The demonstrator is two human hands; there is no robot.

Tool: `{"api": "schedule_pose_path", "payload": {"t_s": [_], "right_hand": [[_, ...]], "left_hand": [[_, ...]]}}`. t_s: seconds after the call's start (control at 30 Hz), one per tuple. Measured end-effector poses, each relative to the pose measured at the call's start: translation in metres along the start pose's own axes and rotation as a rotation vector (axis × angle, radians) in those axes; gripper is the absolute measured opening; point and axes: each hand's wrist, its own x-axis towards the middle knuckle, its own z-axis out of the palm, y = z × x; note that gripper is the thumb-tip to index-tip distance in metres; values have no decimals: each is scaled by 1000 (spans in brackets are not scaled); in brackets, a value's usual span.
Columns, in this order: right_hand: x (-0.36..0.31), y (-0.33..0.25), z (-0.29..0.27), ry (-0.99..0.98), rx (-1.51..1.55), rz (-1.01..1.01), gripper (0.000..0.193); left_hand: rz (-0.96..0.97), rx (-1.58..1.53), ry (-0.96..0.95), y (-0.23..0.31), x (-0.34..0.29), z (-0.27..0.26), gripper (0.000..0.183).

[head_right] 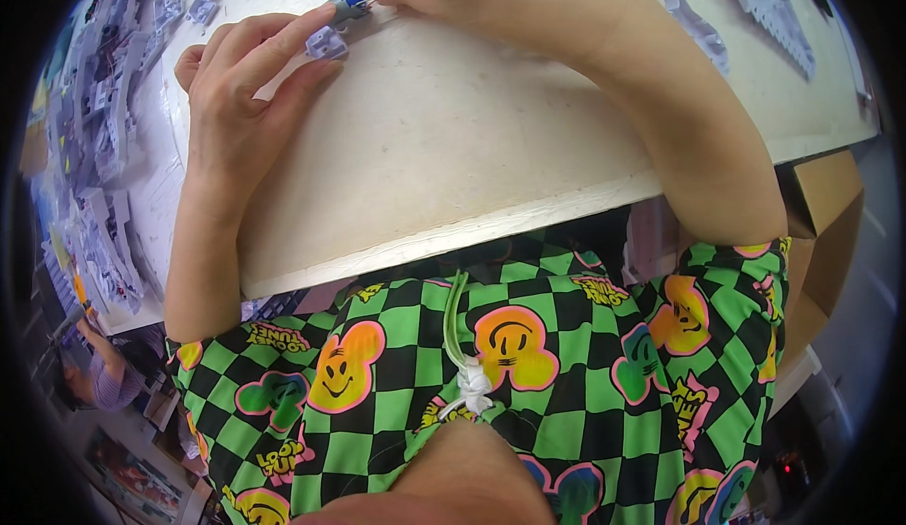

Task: The person installs electric motors and wiring harnesses into plastic toy housings, securing them with screws using an electric screwdriver.

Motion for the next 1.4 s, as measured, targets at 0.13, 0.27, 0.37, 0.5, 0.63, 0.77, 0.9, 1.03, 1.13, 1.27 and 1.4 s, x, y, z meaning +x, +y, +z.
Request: {"api": "schedule_pose_path", "payload": {"t_s": [0.13, 0.27, 0.37, 0.5, 0.63, 0.77, 0.9, 1.03, 1.13, 1.27, 1.4], "right_hand": [[-1, 2, 2, 32, -65, -61, 8], [-3, -1, 1, 69, -125, -108, 9], [-5, -1, 0, 30, -156, -73, 10], [-3, -3, 0, -22, -206, -23, 9], [-4, -5, -2, 85, -126, -83, 7], [-6, -4, 0, 121, -126, -119, 7], [-7, -3, -1, 130, -117, -142, 6], [2, 1, 4, 44, -58, -45, 6], [0, 3, 5, 20, -45, -26, 7], [-5, 0, 1, 128, -167, -89, 9], [-6, -1, -8, 126, -143, -109, 11]], "left_hand": [[0, 1, 28, 3, 1, 3, 36], [-37, -8, 6, 3, 0, 5, 38], [-38, -10, 30, 2, 0, 6, 38], [-52, -13, 31, 3, -2, 7, 39], [-36, -7, 23, 2, -2, 5, 43], [-38, -1, 15, 2, -2, 6, 47], [-55, -12, 10, 4, -1, 5, 48], [-44, -10, -3, 2, -1, 6, 48], [-32, 2, -3, 3, 0, 6, 43], [-19, -1, 26, 5, 1, 9, 37], [-26, -2, 14, 7, 4, 9, 37]]}}
